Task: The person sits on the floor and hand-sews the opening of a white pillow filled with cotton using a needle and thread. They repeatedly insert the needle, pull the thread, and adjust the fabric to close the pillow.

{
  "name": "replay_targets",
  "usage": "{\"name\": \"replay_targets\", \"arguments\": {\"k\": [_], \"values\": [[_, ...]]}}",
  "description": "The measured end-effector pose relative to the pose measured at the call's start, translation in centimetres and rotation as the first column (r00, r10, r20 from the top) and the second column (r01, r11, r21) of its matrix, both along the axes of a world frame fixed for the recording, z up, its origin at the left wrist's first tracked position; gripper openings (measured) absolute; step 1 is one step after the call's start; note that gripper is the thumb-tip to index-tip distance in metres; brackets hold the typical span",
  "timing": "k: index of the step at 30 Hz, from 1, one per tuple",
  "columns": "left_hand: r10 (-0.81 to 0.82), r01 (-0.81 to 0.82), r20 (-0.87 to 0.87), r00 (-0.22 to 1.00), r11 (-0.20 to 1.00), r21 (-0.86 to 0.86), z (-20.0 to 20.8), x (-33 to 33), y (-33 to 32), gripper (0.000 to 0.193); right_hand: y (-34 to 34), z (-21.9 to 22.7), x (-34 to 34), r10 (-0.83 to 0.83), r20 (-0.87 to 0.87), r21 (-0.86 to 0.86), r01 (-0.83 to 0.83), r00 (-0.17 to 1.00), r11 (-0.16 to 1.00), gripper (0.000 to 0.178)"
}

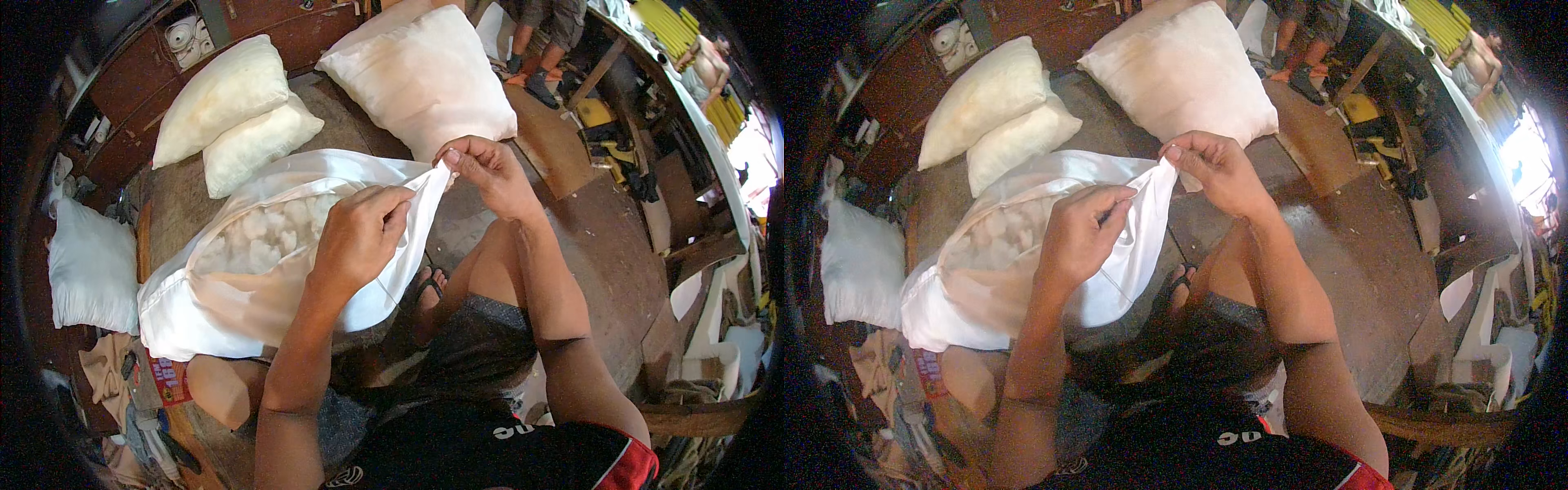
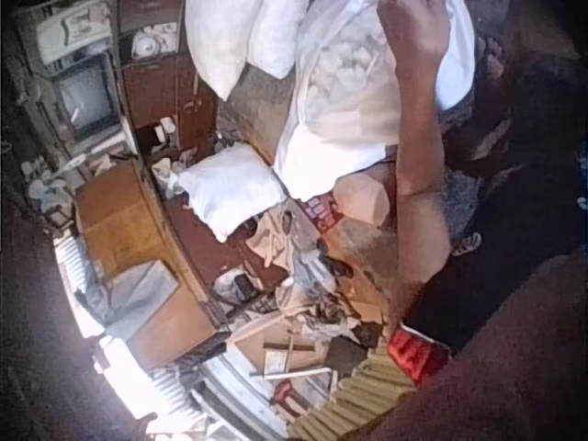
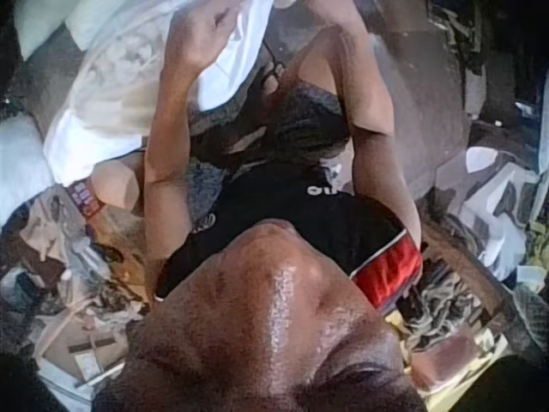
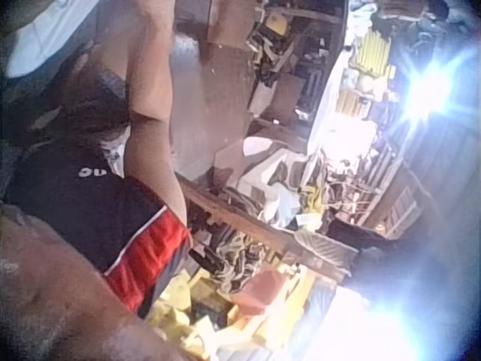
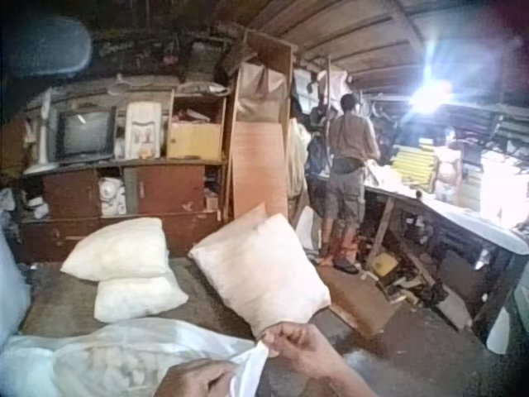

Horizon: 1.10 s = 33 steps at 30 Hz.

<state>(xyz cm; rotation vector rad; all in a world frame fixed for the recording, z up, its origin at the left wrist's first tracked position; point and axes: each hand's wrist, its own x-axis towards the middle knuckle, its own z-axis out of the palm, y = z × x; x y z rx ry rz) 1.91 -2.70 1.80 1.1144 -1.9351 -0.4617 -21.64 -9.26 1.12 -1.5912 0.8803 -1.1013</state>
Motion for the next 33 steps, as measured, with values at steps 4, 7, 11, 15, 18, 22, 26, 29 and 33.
{"name": "replay_targets", "arguments": {"k": [4,7,11,15,18,22,26,29,33], "values": [[0.012,-0.012,0.004,1.0,1.0,-0.004,-0.2,0.1,-0.4,0.015,-0.1,-0.1,0.0,-0.036,-0.002,-0.034,0.036,0.999,0.999,0.021],[-0.003,0.003,0.013,1.0,1.0,-0.009,-0.3,0.0,-0.6,0.015,-0.3,-0.5,0.4,-0.081,0.025,-0.099,0.083,0.996,0.992,0.02],[0.008,-0.007,-0.035,0.999,1.0,0.019,-0.6,0.2,-1.0,0.017,-0.5,-0.6,0.1,-0.084,0.121,0.052,0.078,0.989,0.996,0.02],[0.057,-0.067,0.088,0.995,0.991,0.116,1.0,1.7,-0.1,0.012,-0.4,0.0,0.0,-0.073,0.182,0.185,0.039,0.981,0.982,0.023],[0.116,-0.106,0.072,0.991,0.986,-0.132,2.0,2.5,1.0,0.014,-0.5,-0.1,0.2,-0.114,0.203,0.211,0.07,0.973,0.975,0.023],[-0.202,0.165,-0.15,0.968,0.96,-0.224,7.4,1.9,7.2,0.013,-1.2,-1.3,0.0,-0.094,0.235,0.234,0.038,0.967,0.971,0.023],[-0.775,0.684,-0.191,0.603,0.625,-0.377,8.9,2.5,10.2,0.027,-0.9,-0.9,-0.8,-0.088,0.22,0.219,0.039,0.972,0.975,0.022],[-0.836,0.62,-0.244,0.492,0.533,-0.576,7.7,1.6,10.5,0.03,-0.6,-0.8,-0.6,-0.097,0.21,0.215,0.051,0.973,0.975,0.022],[-0.679,0.62,-0.73,0.074,0.605,-0.5,6.4,-2.5,14.6,0.019,-0.7,-0.8,-1.3,-0.096,0.194,0.198,0.057,0.976,0.978,0.021]]}}
